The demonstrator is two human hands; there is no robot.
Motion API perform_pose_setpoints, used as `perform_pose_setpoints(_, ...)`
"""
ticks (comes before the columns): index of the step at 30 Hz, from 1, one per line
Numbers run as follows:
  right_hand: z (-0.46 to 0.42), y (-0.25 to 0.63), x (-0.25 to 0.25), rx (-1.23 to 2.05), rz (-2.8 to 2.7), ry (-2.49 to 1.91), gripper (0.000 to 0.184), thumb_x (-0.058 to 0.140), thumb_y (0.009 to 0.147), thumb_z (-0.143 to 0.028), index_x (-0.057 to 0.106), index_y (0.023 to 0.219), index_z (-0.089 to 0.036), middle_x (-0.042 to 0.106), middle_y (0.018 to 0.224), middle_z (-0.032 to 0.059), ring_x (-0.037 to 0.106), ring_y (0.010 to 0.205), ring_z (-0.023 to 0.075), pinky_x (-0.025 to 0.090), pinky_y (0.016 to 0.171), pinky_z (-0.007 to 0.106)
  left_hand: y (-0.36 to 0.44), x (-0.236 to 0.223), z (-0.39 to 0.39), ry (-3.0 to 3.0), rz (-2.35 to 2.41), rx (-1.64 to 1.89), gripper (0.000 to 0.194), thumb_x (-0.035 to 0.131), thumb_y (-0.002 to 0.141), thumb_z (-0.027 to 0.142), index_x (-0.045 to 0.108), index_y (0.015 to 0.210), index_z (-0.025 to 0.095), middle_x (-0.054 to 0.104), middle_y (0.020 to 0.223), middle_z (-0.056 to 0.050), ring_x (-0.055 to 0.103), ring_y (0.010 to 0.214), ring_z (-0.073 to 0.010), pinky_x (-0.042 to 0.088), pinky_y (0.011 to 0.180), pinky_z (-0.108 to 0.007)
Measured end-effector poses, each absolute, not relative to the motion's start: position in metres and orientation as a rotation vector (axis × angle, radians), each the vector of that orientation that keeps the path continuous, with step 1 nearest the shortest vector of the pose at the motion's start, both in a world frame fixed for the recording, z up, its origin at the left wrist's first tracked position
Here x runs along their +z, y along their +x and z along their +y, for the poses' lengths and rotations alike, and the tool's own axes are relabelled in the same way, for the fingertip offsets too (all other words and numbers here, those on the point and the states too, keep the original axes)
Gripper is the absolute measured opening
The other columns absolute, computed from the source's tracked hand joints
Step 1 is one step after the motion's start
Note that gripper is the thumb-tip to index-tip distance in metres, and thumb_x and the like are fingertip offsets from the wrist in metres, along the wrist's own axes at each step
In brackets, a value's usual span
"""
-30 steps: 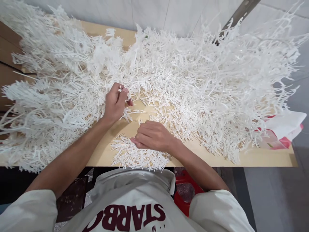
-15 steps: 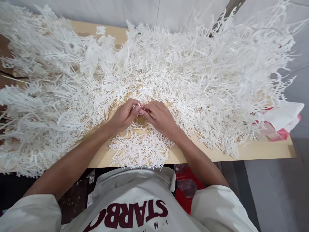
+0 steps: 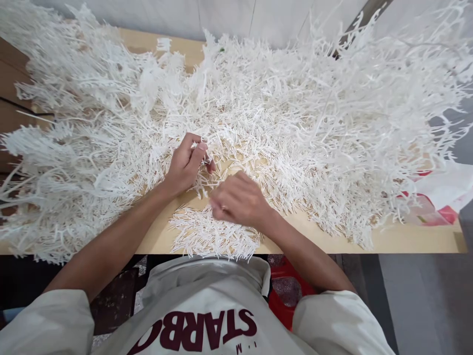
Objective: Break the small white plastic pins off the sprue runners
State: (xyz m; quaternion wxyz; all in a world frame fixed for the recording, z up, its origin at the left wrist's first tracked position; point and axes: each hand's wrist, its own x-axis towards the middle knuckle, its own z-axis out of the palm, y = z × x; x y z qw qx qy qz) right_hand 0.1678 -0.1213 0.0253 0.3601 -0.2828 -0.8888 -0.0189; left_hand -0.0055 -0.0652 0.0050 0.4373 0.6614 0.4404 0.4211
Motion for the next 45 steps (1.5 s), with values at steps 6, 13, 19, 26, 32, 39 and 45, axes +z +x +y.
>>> perform_pose_setpoints(6,-0.103,0.177,0.027,0.2,-2.23,-1.317,0.02,0.046,0.092,-0.038,0.053,0.104,-0.024,0.063,0.1,0.0037,0.056,0.094,0.0175,0.043,0.082,0.034,-0.006,0.008,-0.072,2.066,1.024,0.934,0.02,0.034,0.096,0.039,0.044,0.094,0.022,0.055,0.061,0.004,0.052,0.051,-0.0076,0.038,0.05,-0.022)
perform_pose_setpoints(13,-0.103,0.18,0.021,-0.081,-2.442,-1.148,0.021,0.042,0.091,-0.021,0.05,0.072,-0.021,0.056,0.062,-0.0019,0.044,0.057,0.0102,0.037,0.059,0.027,-0.002,-0.001,-0.07,2.384,0.961,0.879,0.017,0.036,0.094,0.031,0.046,0.087,0.02,0.057,0.066,0.001,0.052,0.059,-0.0096,0.039,0.056,-0.024)
perform_pose_setpoints(19,-0.119,0.171,0.022,0.041,-2.471,-0.605,0.019,0.044,0.083,-0.012,0.043,0.067,-0.023,0.047,0.054,-0.0062,0.039,0.053,0.0087,0.034,0.054,0.026,-0.005,0.001,-0.064,1.841,1.138,0.947,0.022,0.033,0.096,0.042,0.04,0.094,0.022,0.062,0.062,0.004,0.054,0.048,-0.0065,0.039,0.048,-0.02)
perform_pose_setpoints(26,-0.103,0.178,0.019,-0.08,-2.283,-1.189,0.021,0.053,0.087,-0.039,0.052,0.098,-0.021,0.06,0.089,0.0045,0.052,0.081,0.017,0.043,0.071,0.032,-0.002,0.006,-0.074,1.783,1.005,0.954,0.023,0.032,0.096,0.045,0.039,0.091,0.024,0.054,0.06,0.005,0.051,0.049,-0.0075,0.039,0.047,-0.021)
perform_pose_setpoints(32,-0.1,0.181,0.021,-0.134,-2.434,-1.107,0.018,0.041,0.092,-0.021,0.048,0.076,-0.021,0.054,0.067,0.0002,0.045,0.064,0.0122,0.039,0.061,0.028,0.005,0.006,-0.083,1.946,0.972,0.864,0.021,0.03,0.097,0.04,0.039,0.089,0.022,0.048,0.056,0.006,0.043,0.045,-0.006,0.034,0.045,-0.021)
perform_pose_setpoints(39,-0.121,0.172,0.018,0.036,-2.572,-0.598,0.023,0.039,0.09,-0.016,0.044,0.068,-0.023,0.048,0.058,-0.0049,0.04,0.055,0.0089,0.038,0.054,0.026,0.005,0.003,-0.069,1.573,0.947,0.934,0.022,0.032,0.096,0.044,0.036,0.09,0.023,0.061,0.066,0.003,0.056,0.049,-0.0072,0.044,0.047,-0.021)
perform_pose_setpoints(45,-0.11,0.177,0.017,-0.043,-2.213,-0.909,0.016,0.049,0.088,-0.014,0.051,0.1,-0.026,0.065,0.086,-0.0008,0.058,0.079,0.0117,0.046,0.068,0.029,0.0,0.007,-0.061,1.383,0.881,1.026,0.029,0.03,0.095,0.052,0.038,0.096,0.024,0.066,0.079,0.001,0.067,0.063,-0.0096,0.055,0.058,-0.023)
